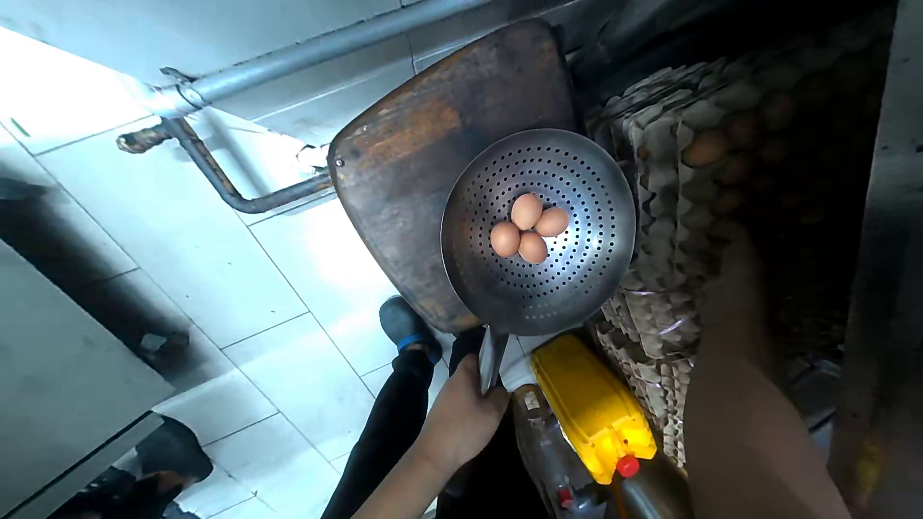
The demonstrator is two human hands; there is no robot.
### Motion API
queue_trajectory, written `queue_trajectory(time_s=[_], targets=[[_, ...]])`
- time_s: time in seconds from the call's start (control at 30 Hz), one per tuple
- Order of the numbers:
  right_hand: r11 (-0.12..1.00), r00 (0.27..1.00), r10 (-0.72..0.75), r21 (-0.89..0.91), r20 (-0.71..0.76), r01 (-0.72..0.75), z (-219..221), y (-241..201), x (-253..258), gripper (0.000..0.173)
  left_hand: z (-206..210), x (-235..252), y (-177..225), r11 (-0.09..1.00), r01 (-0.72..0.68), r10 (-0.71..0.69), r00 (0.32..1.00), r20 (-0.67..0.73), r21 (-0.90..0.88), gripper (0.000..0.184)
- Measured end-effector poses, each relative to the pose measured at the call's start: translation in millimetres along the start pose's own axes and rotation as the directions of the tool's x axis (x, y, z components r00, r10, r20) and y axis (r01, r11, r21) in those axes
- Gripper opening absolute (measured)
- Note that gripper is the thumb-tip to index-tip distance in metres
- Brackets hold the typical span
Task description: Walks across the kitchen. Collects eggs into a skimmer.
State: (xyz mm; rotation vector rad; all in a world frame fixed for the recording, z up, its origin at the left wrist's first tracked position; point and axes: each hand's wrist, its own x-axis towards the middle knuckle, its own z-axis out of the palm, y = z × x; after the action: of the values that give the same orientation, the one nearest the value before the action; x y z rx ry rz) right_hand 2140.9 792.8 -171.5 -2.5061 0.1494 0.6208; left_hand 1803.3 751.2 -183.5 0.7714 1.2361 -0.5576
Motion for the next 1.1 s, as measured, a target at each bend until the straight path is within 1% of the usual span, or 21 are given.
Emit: queue_trajectory(time_s=[0.07,0.1,0.2,0.23,0.3,0.4,0.5,0.57,0.63,0.73,0.8,0.87,0.9,0.97,1.0,1.03,1.07,1.1], targets=[[0.983,0.996,-0.070,0.171,0.049,0.061,-15,30,51,0.044,0,1,-1,1.000,-0.002,0.002,1.000,-0.001,-0.006,0.044],[0.970,0.993,-0.097,0.233,0.072,0.077,-20,38,65,0.045,0,1,-2,1.000,-0.003,0.003,1.000,-0.002,-0.008,0.046],[0.939,0.999,-0.029,0.344,0.031,0.016,-21,45,75,0.047,-1,1,-3,1.000,-0.004,0.004,1.000,-0.002,0.001,0.047],[0.936,1.000,-0.015,0.353,0.027,0.004,-21,45,76,0.047,-2,1,-2,1.000,-0.004,0.004,1.000,-0.004,0.003,0.047],[0.934,0.997,-0.010,0.356,0.071,-0.016,-23,48,81,0.045,-3,1,-2,1.000,-0.005,0.005,1.000,-0.004,0.003,0.047],[0.945,0.992,0.006,0.324,0.122,-0.046,-27,45,83,0.049,-4,1,-3,1.000,-0.001,0.001,1.000,-0.005,0.018,0.045],[0.959,0.992,-0.043,0.284,0.122,0.006,-22,40,77,0.043,-2,2,-4,1.000,-0.008,0.009,1.000,-0.006,0.019,0.046],[0.954,0.991,-0.074,0.297,0.111,0.037,-20,44,80,0.043,-2,2,-4,1.000,-0.012,0.012,1.000,-0.007,0.012,0.047],[0.948,0.994,-0.060,0.316,0.096,0.027,-21,46,81,0.046,-3,2,-4,1.000,-0.010,0.010,1.000,-0.005,0.005,0.047],[0.935,0.997,-0.055,0.354,0.059,0.031,-21,47,74,0.047,-5,1,-3,1.000,-0.006,0.006,1.000,-0.001,0.017,0.047],[0.934,0.993,-0.120,0.341,0.024,0.104,-22,48,64,0.043,-5,2,-3,1.000,-0.004,0.004,1.000,0.000,0.026,0.046],[0.934,0.985,-0.171,0.318,-0.004,0.164,-28,49,47,0.046,-5,1,-2,1.000,-0.002,0.002,1.000,0.001,0.031,0.046],[0.936,0.984,-0.179,0.305,-0.019,0.176,-31,47,34,0.049,-5,1,-2,1.000,-0.002,0.002,1.000,0.000,0.029,0.046],[0.962,0.989,-0.145,0.232,-0.030,0.148,-32,21,-13,0.043,-4,0,-1,1.000,-0.007,0.007,1.000,-0.001,0.021,0.047],[0.983,0.993,-0.113,0.148,0.013,0.110,-32,6,-39,0.040,-4,0,-1,1.000,-0.007,0.007,1.000,0.001,0.017,0.047],[0.985,0.982,-0.169,0.055,0.080,0.165,-35,11,-53,0.039,-4,0,-1,1.000,-0.008,0.008,1.000,0.003,0.011,0.047],[0.928,0.922,-0.371,-0.008,0.108,0.374,-37,43,-54,0.039,-4,0,-1,1.000,-0.010,0.010,1.000,0.003,0.002,0.048],[0.836,0.828,-0.537,-0.031,0.160,0.548,-36,70,-52,0.040,-4,0,-1,1.000,-0.010,0.010,1.000,0.003,-0.005,0.048]])
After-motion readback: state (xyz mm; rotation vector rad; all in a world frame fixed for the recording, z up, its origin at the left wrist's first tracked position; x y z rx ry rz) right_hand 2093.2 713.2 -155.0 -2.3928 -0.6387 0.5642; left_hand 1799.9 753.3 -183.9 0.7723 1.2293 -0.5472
